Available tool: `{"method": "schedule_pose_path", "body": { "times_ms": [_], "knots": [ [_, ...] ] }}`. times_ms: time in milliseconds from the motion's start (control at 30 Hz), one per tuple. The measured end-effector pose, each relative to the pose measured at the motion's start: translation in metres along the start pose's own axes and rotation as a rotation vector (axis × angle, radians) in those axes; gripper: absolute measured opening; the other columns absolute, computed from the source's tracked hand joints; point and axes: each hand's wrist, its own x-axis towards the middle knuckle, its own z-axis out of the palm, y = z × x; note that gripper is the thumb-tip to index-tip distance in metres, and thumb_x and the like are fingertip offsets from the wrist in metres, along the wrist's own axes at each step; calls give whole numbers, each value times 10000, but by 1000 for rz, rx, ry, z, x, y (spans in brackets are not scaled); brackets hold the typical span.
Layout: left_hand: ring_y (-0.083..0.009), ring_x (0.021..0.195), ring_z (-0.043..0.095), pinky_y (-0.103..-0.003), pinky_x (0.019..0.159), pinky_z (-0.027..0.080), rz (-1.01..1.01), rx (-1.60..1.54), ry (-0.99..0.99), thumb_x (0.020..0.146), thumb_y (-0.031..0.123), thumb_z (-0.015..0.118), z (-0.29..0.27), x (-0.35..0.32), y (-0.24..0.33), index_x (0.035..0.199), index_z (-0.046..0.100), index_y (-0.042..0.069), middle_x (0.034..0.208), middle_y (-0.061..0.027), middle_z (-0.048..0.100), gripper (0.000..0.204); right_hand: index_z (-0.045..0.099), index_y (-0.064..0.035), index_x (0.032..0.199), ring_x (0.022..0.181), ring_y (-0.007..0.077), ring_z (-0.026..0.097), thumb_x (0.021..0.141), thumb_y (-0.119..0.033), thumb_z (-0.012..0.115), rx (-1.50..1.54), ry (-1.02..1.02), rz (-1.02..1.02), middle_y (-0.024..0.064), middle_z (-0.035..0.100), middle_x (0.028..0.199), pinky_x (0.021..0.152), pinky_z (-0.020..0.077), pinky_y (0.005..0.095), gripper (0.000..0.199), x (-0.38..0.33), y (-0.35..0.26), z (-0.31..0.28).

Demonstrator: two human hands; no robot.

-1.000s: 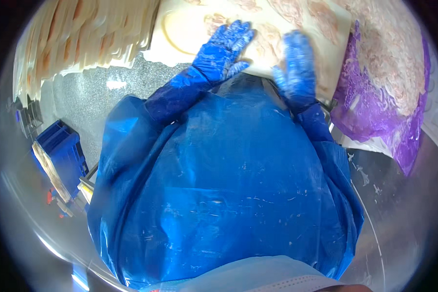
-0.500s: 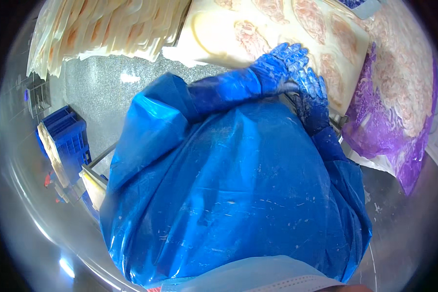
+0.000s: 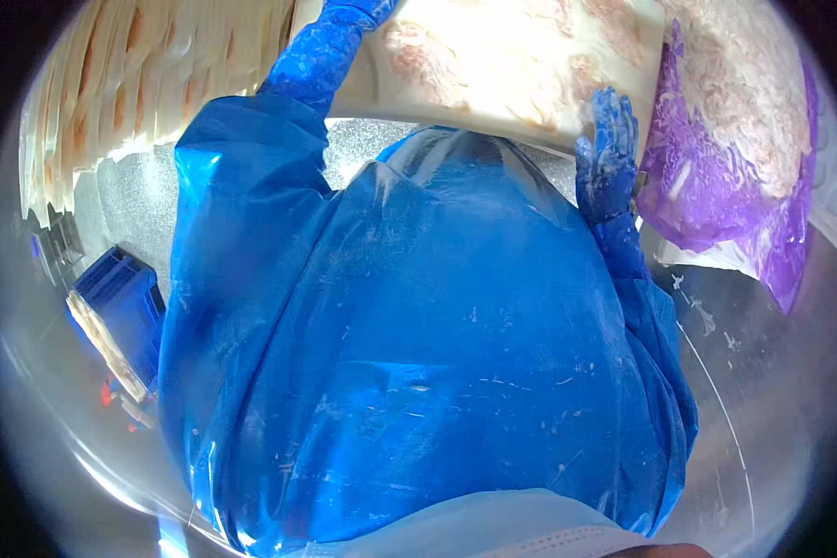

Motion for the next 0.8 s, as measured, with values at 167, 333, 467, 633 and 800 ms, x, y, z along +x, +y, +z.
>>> {"method": "schedule_pose_path", "body": {
  "times_ms": [167,333,467,633,800],
  "knots": [
    [-363,1502,272,-520,1220,191,-56,-174,192,996,474,501,5,-7,15,1569,293,32,1615,-214,306,753,402,-79,1537,1491,361,297,902,-279,651,-47,68,-76,157,364,1594,1232,203,510,711,28,-28,20],
    [-307,1504,297,-491,1232,194,588,-366,-226,986,411,582,-49,-73,146,1561,361,116,1600,-147,367,683,351,-100,1561,1490,372,297,890,-277,682,-190,-197,-79,163,362,1596,1224,196,524,769,2,-24,29],
    [-323,1521,256,-532,1233,172,433,-426,-151,981,427,569,-62,-80,151,1565,342,108,1615,-167,330,704,351,-104,1555,1486,368,290,910,-286,664,-109,-194,-88,157,349,1592,1223,200,537,740,-15,-21,19],
    [-332,1528,241,-525,1238,160,580,-503,-309,943,426,595,-59,-95,168,1570,325,94,1633,-171,293,759,356,-87,1547,1479,373,294,929,-291,649,-110,-221,-108,165,332,1597,1228,213,513,714,-24,-22,20],
    [-345,1514,269,-521,1238,175,496,-486,-280,917,380,645,-72,-103,189,1573,310,86,1625,-170,310,793,403,-53,1518,1453,402,334,908,-321,674,-126,-96,4,217,396,1551,1207,236,532,719,0,2,-16]
  ]
}}
